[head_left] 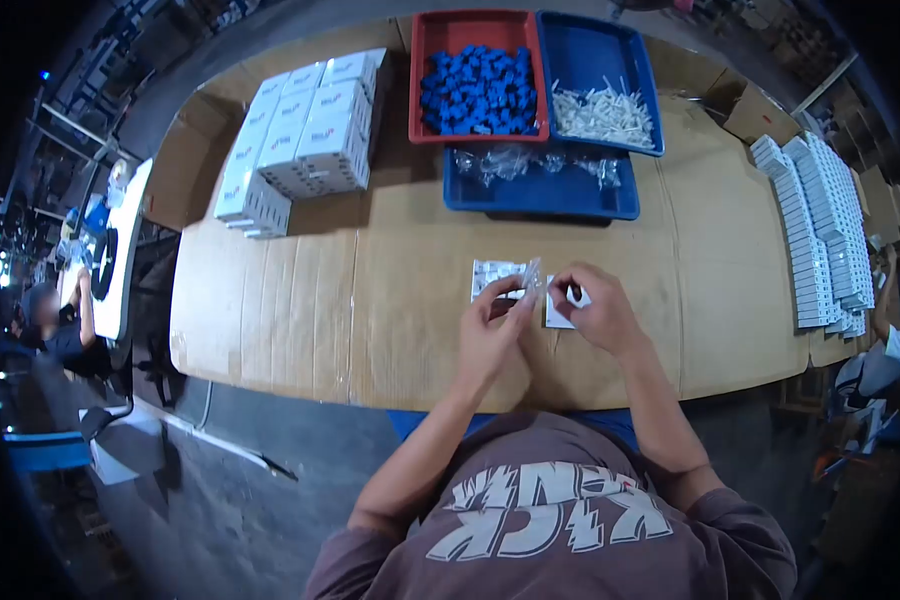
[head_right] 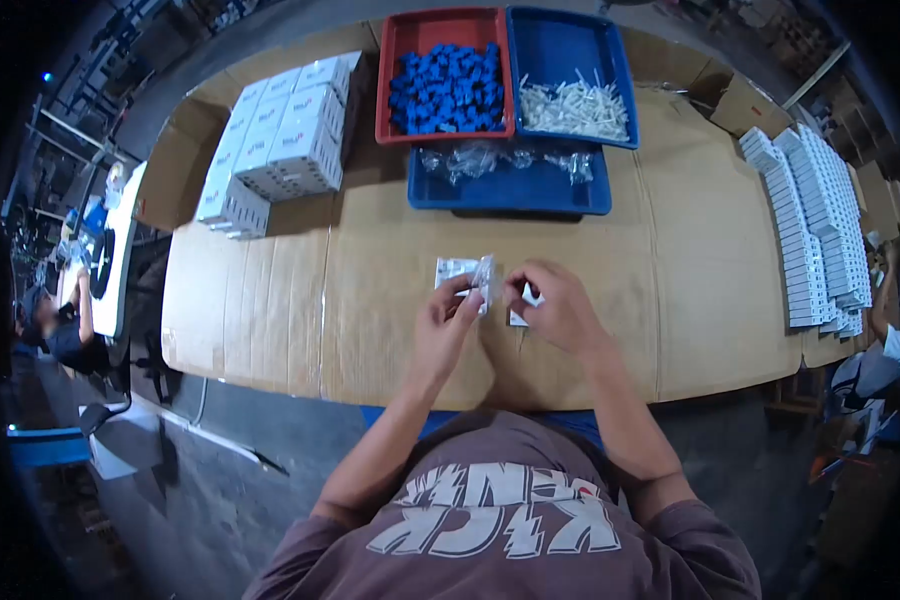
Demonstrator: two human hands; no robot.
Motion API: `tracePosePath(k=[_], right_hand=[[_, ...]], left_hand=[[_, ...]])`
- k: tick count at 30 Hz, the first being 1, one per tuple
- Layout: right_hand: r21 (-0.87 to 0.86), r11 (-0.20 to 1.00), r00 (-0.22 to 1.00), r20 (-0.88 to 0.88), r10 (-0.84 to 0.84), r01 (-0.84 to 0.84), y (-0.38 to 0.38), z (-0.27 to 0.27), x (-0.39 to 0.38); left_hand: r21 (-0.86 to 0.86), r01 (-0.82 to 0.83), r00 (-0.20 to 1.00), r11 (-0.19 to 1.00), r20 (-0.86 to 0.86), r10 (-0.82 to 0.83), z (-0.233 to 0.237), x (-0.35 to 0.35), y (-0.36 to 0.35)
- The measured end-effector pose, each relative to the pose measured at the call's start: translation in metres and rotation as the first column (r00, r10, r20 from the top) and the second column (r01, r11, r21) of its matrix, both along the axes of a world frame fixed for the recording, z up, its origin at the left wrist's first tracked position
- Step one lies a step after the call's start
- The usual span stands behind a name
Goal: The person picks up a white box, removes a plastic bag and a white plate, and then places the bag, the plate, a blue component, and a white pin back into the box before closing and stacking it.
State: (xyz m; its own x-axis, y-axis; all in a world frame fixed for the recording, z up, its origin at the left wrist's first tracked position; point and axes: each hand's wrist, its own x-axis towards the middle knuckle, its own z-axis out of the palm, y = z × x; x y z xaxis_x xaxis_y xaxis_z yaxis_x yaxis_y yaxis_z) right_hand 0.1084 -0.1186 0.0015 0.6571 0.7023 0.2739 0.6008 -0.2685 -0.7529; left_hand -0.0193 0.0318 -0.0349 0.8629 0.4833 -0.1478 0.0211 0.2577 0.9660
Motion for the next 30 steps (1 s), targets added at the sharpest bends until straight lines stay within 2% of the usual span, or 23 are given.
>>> tracePosePath(k=[3, 6, 7, 10, 11, 14, 15, 18, 22, 25, 28, 30], right_hand=[[-0.002, 0.999, 0.998, -0.054, -0.041, 0.041, -0.013, -0.018, -0.031], [0.017, 0.996, 0.974, -0.211, -0.078, 0.083, -0.029, -0.017, -0.029], [0.006, 0.999, 0.978, -0.205, -0.046, 0.048, -0.034, -0.017, -0.024], [-0.058, 0.993, 0.929, -0.351, -0.117, 0.103, -0.039, -0.015, -0.014], [0.026, 0.985, 0.888, -0.437, -0.141, 0.170, -0.037, -0.023, -0.013], [0.200, 0.956, 0.663, -0.748, 0.006, 0.217, -0.018, -0.028, -0.017], [0.234, 0.940, 0.616, -0.787, 0.033, 0.249, -0.007, -0.023, -0.026], [0.183, 0.976, 0.564, -0.821, 0.085, 0.118, 0.006, -0.028, -0.030], [0.204, 0.974, 0.531, -0.839, 0.119, 0.103, 0.012, -0.033, -0.026], [0.163, 0.976, 0.543, -0.838, 0.058, 0.147, 0.008, -0.033, -0.021], [0.221, 0.942, 0.584, -0.811, 0.034, 0.253, 0.013, -0.022, -0.030], [0.206, 0.951, 0.621, -0.784, 0.018, 0.232, 0.018, -0.024, -0.035]], left_hand=[[-0.139, 0.066, 0.997, 0.988, -0.032, -0.072, -0.010, 0.020, -0.001], [-0.138, 0.093, 0.993, 0.986, -0.063, -0.103, -0.015, 0.023, 0.000], [-0.057, 0.059, 0.992, 0.997, -0.110, -0.065, -0.009, 0.021, -0.005], [0.095, 0.029, 0.992, 0.995, -0.122, -0.017, -0.010, 0.021, -0.003], [0.044, -0.009, 0.993, 0.999, -0.116, 0.014, -0.008, 0.021, -0.003], [-0.084, -0.110, 0.991, 0.990, -0.085, 0.103, 0.002, 0.020, -0.005], [-0.112, -0.120, 0.991, 0.986, -0.070, 0.113, 0.004, 0.017, -0.008], [-0.105, -0.196, 0.979, 0.975, -0.074, 0.189, -0.001, 0.013, -0.008], [-0.093, -0.300, 0.953, 0.950, -0.073, 0.294, -0.011, 0.008, 0.005], [-0.149, -0.334, 0.941, 0.931, -0.103, 0.321, -0.009, 0.005, 0.005], [-0.174, -0.335, 0.941, 0.926, -0.098, 0.323, -0.007, 0.005, 0.000], [-0.185, -0.291, 0.956, 0.939, -0.083, 0.280, -0.012, 0.007, -0.006]])
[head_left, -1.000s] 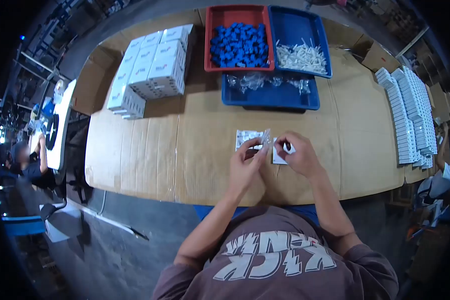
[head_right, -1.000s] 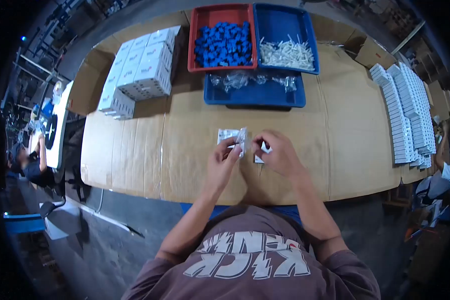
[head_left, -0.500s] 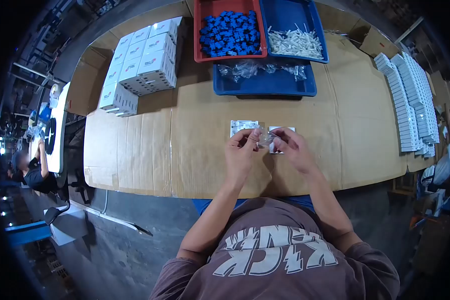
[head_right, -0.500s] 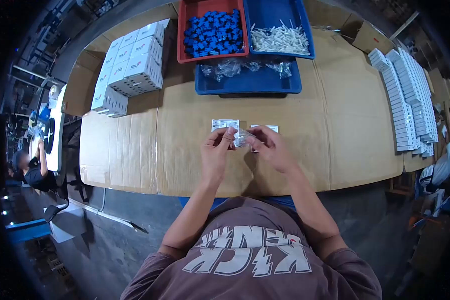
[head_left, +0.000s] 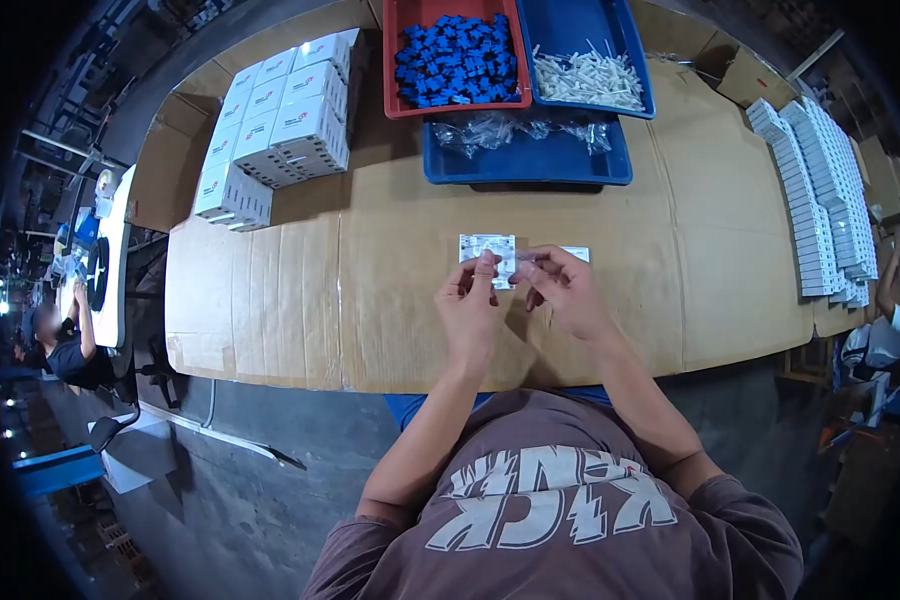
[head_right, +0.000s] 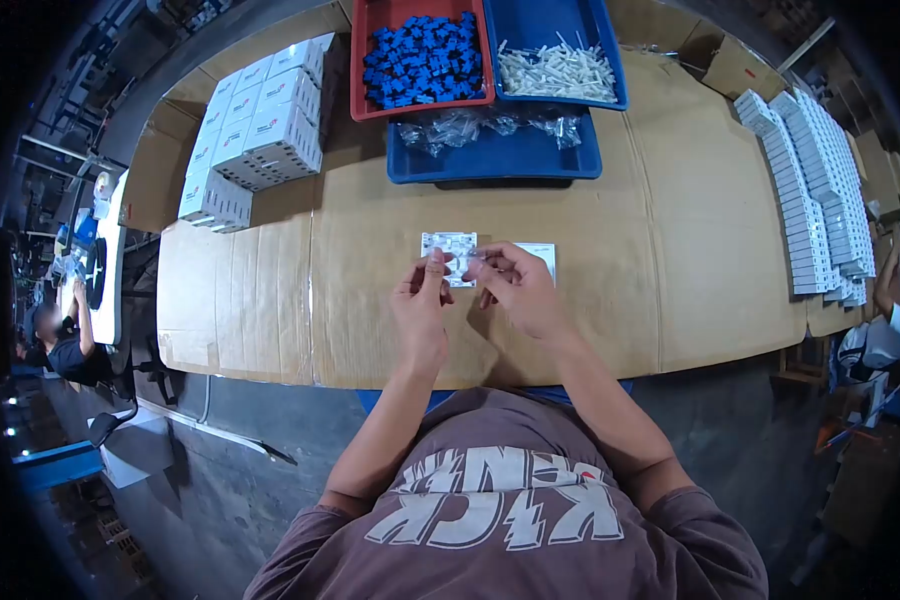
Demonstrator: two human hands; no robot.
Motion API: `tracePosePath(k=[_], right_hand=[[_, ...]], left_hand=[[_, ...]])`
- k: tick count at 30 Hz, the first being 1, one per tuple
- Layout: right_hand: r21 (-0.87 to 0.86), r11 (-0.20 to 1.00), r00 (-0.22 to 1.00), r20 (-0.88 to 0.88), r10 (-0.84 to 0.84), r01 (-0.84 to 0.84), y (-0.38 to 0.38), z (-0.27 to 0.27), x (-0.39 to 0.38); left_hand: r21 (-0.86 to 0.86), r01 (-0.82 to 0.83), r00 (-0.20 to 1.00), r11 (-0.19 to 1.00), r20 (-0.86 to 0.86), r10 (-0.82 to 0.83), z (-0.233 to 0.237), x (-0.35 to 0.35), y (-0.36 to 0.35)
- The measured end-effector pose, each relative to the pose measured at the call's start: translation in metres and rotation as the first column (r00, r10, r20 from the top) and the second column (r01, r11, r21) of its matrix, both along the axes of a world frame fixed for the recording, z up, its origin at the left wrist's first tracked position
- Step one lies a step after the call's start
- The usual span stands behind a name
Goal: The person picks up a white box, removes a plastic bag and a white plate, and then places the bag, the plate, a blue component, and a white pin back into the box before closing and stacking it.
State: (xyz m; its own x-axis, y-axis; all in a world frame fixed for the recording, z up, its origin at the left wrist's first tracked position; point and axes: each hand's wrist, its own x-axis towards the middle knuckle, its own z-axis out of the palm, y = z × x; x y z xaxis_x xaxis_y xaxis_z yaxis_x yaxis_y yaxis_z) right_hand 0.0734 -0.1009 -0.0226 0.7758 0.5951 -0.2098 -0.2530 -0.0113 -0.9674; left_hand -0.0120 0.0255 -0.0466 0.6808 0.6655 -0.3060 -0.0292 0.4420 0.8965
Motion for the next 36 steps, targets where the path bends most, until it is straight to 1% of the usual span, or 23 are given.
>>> tracePosePath(k=[1, 4, 5, 7, 11, 14, 16, 17, 18, 20, 23, 26, 28, 30, 31, 33, 36], right_hand=[[-0.012, 1.000, 1.000, 0.024, 0.007, -0.007, 0.001, -0.002, 0.000], [0.069, 0.998, 1.000, -0.009, -0.008, 0.009, -0.003, -0.010, 0.014], [0.070, 0.998, 1.000, -0.029, -0.006, 0.008, -0.005, -0.010, 0.018], [0.063, 0.998, 1.000, -0.012, 0.015, -0.014, -0.010, -0.008, 0.024], [0.050, 0.998, 1.000, 0.002, 0.027, -0.027, -0.014, -0.009, 0.029], [-0.008, 0.999, 0.999, -0.030, 0.039, -0.039, -0.019, -0.009, 0.029], [-0.082, 0.992, 0.986, 0.139, -0.087, 0.099, -0.011, -0.003, 0.020], [-0.109, 0.979, 0.964, 0.224, -0.143, 0.171, -0.008, 0.003, 0.016], [-0.125, 0.972, 0.913, 0.383, -0.140, 0.201, -0.009, 0.011, 0.012], [-0.140, 0.953, 0.737, 0.666, -0.111, 0.270, -0.011, 0.025, 0.008], [-0.120, 0.991, 0.833, 0.553, 0.024, 0.052, -0.009, 0.022, 0.004], [-0.106, 0.994, 0.910, 0.408, 0.072, -0.031, -0.001, 0.017, 0.000], [-0.055, 0.998, 0.961, 0.275, 0.021, -0.006, 0.005, 0.013, -0.003], [0.014, 1.000, 0.991, 0.129, -0.014, 0.013, 0.007, 0.005, -0.003], [0.030, 1.000, 0.994, 0.104, -0.012, 0.009, 0.008, 0.005, -0.003], [0.060, 0.998, 0.998, 0.054, -0.012, 0.008, 0.007, 0.005, -0.001], [0.062, 0.998, 0.999, 0.036, -0.036, 0.034, 0.005, -0.008, 0.001]], left_hand=[[-0.001, 0.021, 1.000, 1.000, 0.010, -0.021, -0.001, 0.001, -0.003], [-0.178, 0.041, 0.994, 0.983, 0.106, -0.022, 0.011, 0.000, -0.006], [-0.189, 0.070, 0.993, 0.980, 0.106, -0.050, 0.012, -0.002, -0.004], [-0.213, 0.128, 0.989, 0.969, 0.105, -0.108, 0.014, -0.006, -0.002], [-0.150, 0.188, 0.980, 0.971, 0.101, -0.174, 0.016, -0.008, -0.004], [-0.124, 0.198, 0.978, 0.972, 0.094, -0.187, 0.013, -0.007, -0.006], [-0.116, 0.195, 0.978, 0.974, 0.100, -0.184, 0.008, -0.008, -0.004], [-0.097, 0.177, 0.983, 0.979, 0.075, -0.170, 0.007, -0.008, -0.005], [-0.077, 0.161, 0.986, 0.984, 0.050, -0.158, 0.007, -0.008, -0.005], [-0.003, 0.144, 0.990, 0.990, 0.001, -0.144, 0.007, -0.008, -0.006], [0.146, 0.149, 0.988, 0.978, -0.062, -0.141, 0.007, -0.008, -0.007], [0.264, 0.151, 0.987, 0.953, -0.099, -0.129, 0.017, -0.006, -0.010], [0.325, 0.138, 0.987, 0.936, -0.119, -0.104, 0.018, -0.008, -0.011], [0.445, 0.143, 0.988, 0.884, -0.109, -0.105, 0.013, -0.010, -0.009], [0.501, 0.147, 0.989, 0.853, -0.104, -0.110, 0.012, -0.010, -0.008], [0.526, 0.155, 0.988, 0.836, -0.089, -0.128, 0.015, -0.009, -0.007], [0.549, 0.192, 0.981, 0.813, -0.091, -0.170, 0.016, -0.008, -0.007]])
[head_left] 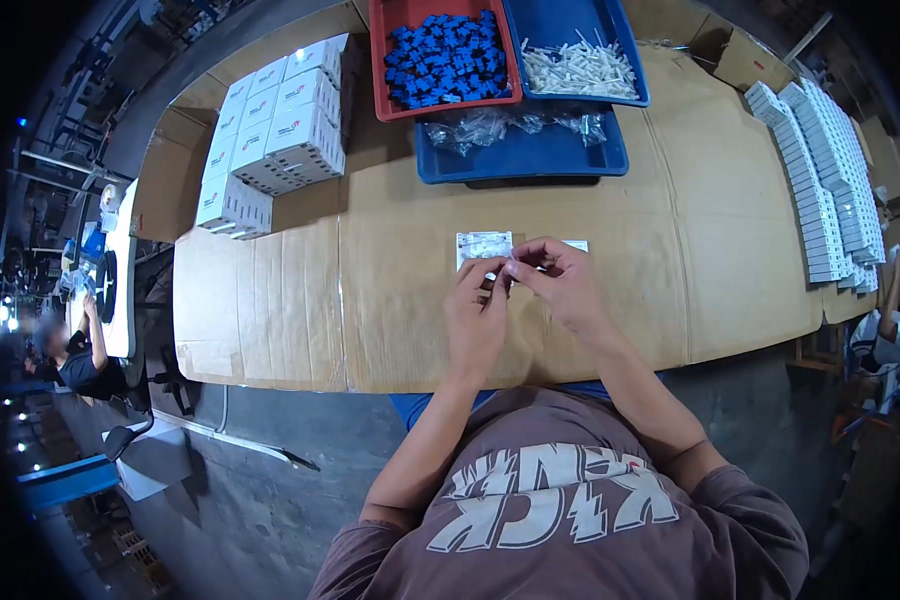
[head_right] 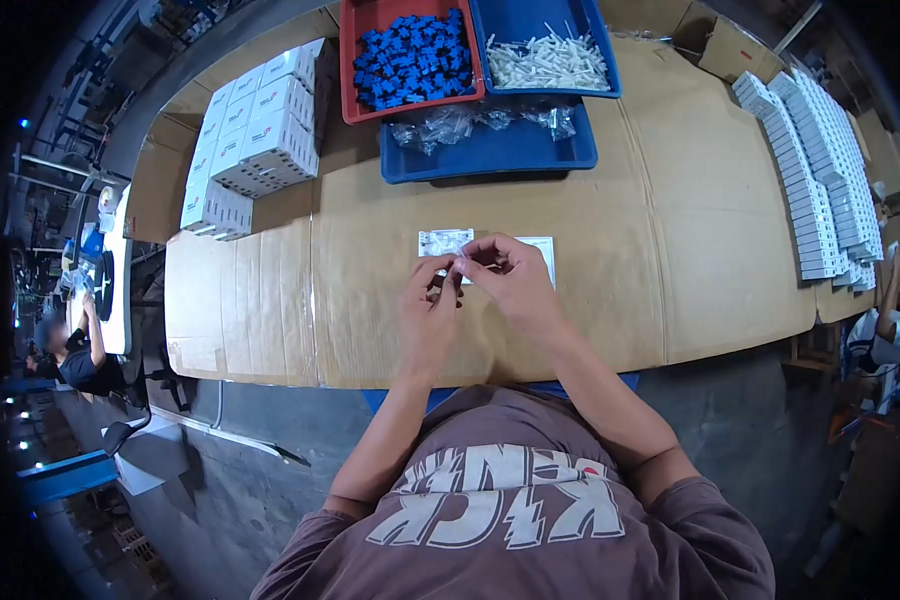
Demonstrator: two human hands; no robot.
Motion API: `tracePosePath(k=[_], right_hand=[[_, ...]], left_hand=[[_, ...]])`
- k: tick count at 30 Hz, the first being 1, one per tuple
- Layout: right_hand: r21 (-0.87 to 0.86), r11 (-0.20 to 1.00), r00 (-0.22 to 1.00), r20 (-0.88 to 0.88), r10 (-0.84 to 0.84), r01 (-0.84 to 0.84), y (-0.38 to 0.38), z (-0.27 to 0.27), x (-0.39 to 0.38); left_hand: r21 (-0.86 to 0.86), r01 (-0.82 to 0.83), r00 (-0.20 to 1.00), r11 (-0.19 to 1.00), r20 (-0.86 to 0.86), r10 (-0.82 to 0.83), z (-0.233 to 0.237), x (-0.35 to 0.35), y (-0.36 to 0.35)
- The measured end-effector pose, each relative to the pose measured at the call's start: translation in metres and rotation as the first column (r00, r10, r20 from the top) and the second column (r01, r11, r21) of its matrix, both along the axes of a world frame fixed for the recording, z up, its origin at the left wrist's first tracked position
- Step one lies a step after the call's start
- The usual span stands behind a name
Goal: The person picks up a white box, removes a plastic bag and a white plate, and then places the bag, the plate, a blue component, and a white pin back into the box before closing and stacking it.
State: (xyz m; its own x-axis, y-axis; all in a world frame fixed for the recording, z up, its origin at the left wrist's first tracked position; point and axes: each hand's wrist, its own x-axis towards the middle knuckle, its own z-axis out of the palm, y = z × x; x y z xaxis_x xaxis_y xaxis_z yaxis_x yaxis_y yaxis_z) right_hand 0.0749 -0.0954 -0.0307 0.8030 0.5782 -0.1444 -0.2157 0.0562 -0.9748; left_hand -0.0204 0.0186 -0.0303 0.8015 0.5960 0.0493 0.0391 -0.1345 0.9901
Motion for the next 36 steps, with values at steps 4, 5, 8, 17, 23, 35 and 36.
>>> tracePosePath(k=[4, 5, 8, 17, 23, 35, 36], right_hand=[[0.023, 1.000, 0.997, -0.079, -0.019, 0.021, -0.004, -0.003, 0.003], [0.011, 1.000, 0.996, -0.085, -0.027, 0.028, -0.004, -0.004, 0.004], [-0.047, 0.997, 0.997, -0.054, -0.056, 0.054, -0.003, 0.000, 0.001], [-0.149, 0.979, 0.789, 0.614, -0.018, 0.139, -0.001, 0.011, -0.003], [-0.099, 0.995, 0.708, 0.701, 0.087, -0.025, -0.011, 0.000, 0.004], [-0.105, 0.962, 0.965, -0.104, 0.242, -0.253, -0.017, 0.005, 0.015], [-0.114, 0.961, 0.965, -0.095, 0.244, -0.254, -0.018, 0.006, 0.015]], left_hand=[[0.019, 0.018, 0.999, 1.000, -0.037, -0.017, 0.012, 0.001, -0.003], [0.011, -0.004, 0.999, 1.000, -0.043, 0.005, 0.012, 0.000, -0.004], [0.051, -0.085, 0.996, 0.995, -0.024, 0.086, 0.006, -0.002, -0.005], [-0.122, -0.106, 0.994, 0.987, 0.010, 0.108, -0.001, -0.003, -0.003], [-0.595, -0.126, 0.988, 0.793, -0.146, 0.048, 0.005, 0.002, 0.014], [-0.065, -0.047, 0.996, 0.997, -0.077, 0.042, -0.020, -0.003, 0.034], [0.142, -0.058, 0.998, 0.988, -0.031, 0.063, -0.008, -0.002, 0.036]])
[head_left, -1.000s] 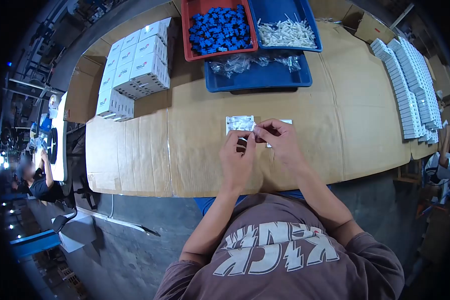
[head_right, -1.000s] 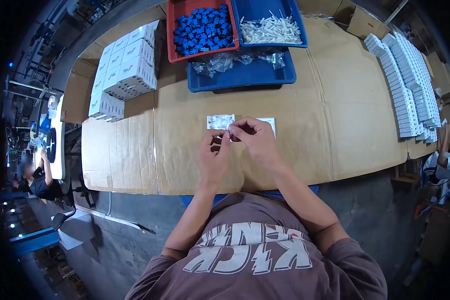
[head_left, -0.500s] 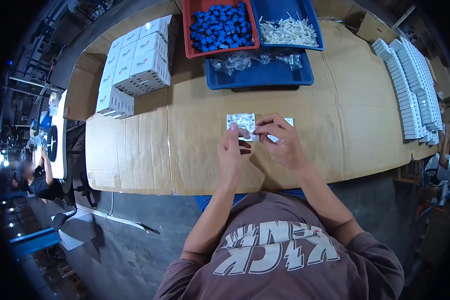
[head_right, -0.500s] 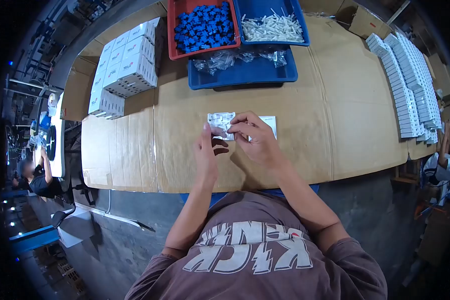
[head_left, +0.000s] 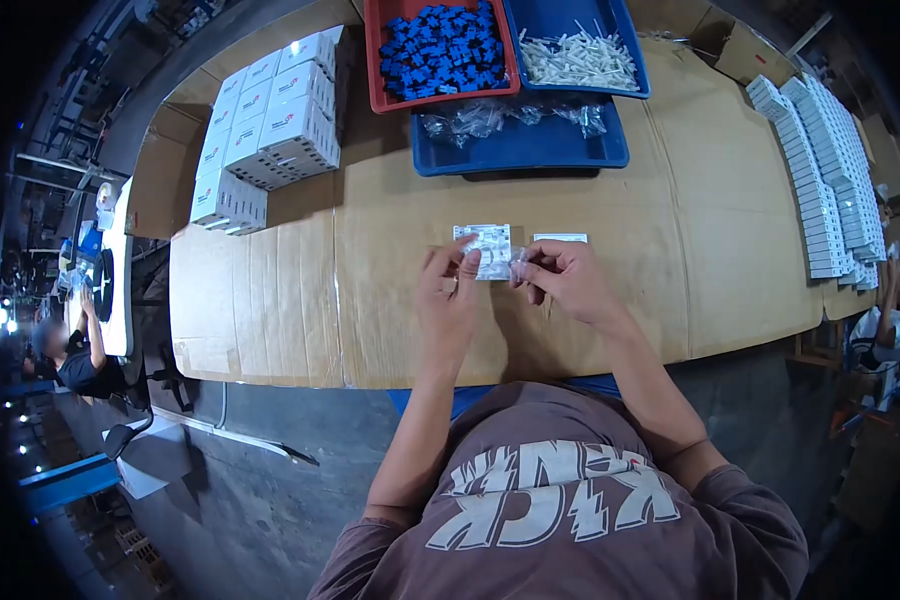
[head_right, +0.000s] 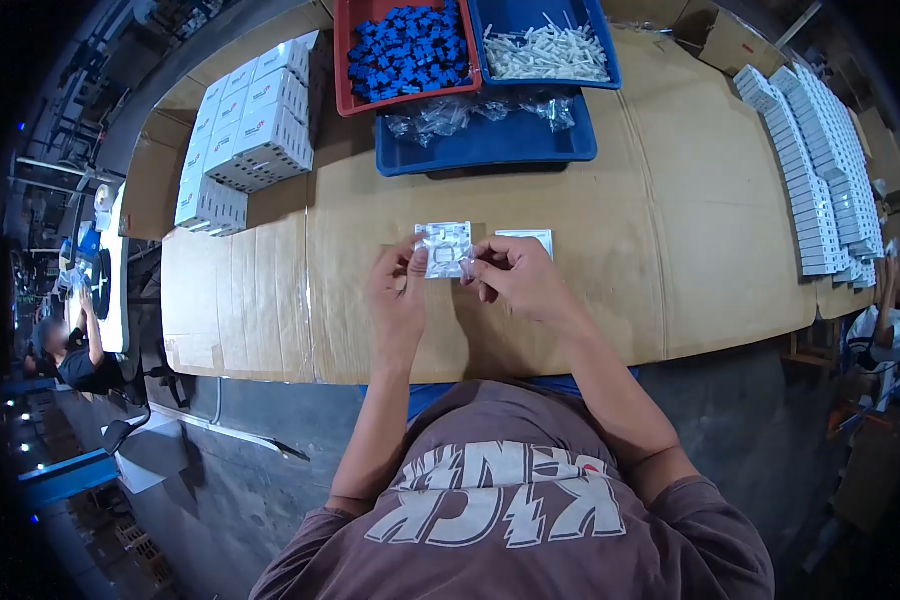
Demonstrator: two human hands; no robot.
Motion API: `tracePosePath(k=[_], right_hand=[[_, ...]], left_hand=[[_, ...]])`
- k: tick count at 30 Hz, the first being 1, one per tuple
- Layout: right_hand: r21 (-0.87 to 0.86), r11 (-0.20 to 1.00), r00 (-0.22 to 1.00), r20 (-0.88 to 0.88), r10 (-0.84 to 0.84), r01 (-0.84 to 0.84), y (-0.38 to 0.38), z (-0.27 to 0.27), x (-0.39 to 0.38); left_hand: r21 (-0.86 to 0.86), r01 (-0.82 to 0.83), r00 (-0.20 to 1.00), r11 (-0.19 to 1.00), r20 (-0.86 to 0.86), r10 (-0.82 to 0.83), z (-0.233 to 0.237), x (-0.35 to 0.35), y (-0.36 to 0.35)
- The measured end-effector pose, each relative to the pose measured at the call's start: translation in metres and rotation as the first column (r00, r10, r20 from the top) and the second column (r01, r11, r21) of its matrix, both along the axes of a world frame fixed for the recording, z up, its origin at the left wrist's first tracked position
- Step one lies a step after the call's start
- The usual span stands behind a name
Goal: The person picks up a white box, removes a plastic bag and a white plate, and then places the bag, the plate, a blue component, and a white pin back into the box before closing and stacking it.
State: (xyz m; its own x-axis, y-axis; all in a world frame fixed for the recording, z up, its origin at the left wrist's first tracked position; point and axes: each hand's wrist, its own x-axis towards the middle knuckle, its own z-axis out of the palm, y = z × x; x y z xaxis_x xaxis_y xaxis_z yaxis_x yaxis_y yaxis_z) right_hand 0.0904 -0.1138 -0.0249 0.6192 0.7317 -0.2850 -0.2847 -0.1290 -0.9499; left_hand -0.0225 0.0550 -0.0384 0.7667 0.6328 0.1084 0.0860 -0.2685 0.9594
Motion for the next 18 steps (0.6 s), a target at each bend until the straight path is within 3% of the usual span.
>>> tracePosePath(k=[1, 4, 7, 12, 15, 18], right_hand=[[-0.030, 1.000, 1.000, 0.013, -0.009, 0.009, -0.001, -0.001, -0.001], [-0.102, 0.995, 0.997, 0.072, -0.002, 0.009, -0.002, -0.002, -0.001], [-0.140, 0.990, 0.985, 0.171, 0.037, -0.013, -0.001, 0.005, -0.003], [-0.141, 0.990, 0.956, 0.291, 0.046, -0.005, -0.003, 0.000, -0.002], [-0.230, 0.972, 0.962, 0.254, 0.102, -0.042, -0.005, 0.004, 0.002], [-0.072, 0.993, 0.959, 0.275, -0.066, 0.089, -0.002, 0.005, -0.002]], left_hand=[[0.208, -0.015, 0.999, 0.978, 0.036, 0.007, 0.012, 0.000, 0.002], [0.556, 0.134, 0.981, 0.820, 0.044, -0.190, 0.040, 0.003, 0.007], [0.549, 0.348, 0.930, 0.760, -0.100, -0.354, 0.040, -0.002, 0.007], [0.488, 0.348, 0.930, 0.800, -0.076, -0.358, 0.025, -0.003, 0.000], [0.481, 0.327, 0.938, 0.813, -0.057, -0.343, 0.023, -0.003, 0.000], [0.473, 0.298, 0.951, 0.829, -0.072, -0.301, 0.022, -0.003, 0.000]])
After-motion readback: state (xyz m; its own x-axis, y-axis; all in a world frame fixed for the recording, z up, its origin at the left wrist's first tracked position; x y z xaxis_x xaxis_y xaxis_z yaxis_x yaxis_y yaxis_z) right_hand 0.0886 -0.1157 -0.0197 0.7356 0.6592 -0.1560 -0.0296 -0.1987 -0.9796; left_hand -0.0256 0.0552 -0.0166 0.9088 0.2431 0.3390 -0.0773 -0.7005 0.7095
